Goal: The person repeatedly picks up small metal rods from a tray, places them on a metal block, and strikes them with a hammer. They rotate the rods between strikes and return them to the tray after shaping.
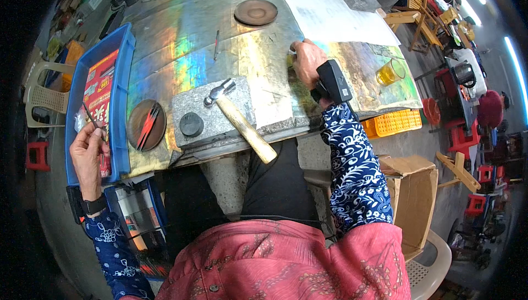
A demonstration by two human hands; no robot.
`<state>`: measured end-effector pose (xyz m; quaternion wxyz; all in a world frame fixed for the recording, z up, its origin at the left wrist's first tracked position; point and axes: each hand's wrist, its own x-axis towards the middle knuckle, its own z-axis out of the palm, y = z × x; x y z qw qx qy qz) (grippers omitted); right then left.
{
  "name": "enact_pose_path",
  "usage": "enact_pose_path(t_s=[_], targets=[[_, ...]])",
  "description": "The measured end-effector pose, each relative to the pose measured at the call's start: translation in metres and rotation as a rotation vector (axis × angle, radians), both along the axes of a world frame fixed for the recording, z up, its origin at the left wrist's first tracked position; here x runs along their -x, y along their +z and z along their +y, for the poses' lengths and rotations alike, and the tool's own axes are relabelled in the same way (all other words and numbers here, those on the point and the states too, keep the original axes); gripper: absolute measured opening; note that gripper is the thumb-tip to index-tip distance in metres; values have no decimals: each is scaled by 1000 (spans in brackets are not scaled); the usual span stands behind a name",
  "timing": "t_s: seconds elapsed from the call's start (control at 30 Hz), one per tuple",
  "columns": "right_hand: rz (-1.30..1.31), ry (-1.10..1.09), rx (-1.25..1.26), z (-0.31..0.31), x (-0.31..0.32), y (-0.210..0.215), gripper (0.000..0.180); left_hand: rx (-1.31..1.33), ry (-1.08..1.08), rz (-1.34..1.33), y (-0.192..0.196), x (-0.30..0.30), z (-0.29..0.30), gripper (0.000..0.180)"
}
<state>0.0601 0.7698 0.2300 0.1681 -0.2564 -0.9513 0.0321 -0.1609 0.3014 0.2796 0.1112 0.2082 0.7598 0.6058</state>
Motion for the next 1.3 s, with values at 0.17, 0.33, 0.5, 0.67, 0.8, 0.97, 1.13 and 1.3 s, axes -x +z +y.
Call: enact_pose_path(t_s=[0.17, 0.33, 0.5, 0.67, 0.8, 0.97, 1.13, 1.3], targets=[[5, 28, -31, 5, 8, -12, 21, -48, -97, -113, 4, -26, 30, 17], [-34, 182, -179, 15, 13, -14, 5, -58, -140, -139, 5, -42, 44, 18], [-131, 194, -256, 21, 20, -19, 6, -100, -156, -198, 7, -50, 52, 19], [-103, 141, 14, 23, 26, -24, 11, -161, -188, -267, 5, -59, 62, 18], [-191, 88, -117, 24, 19, -18, 21, -176, -215, -274, 2, -67, 73, 16], [100, 55, -13, 3, -3, -6, 7, -182, -236, -247, -2, -76, 95, 15], [203, 68, 163, -30, -26, 23, 10, -175, -202, -126, -14, -80, 116, 14], [382, 144, 348, -72, -41, 45, 16, -191, -210, 22, -30, -88, 122, 14]])
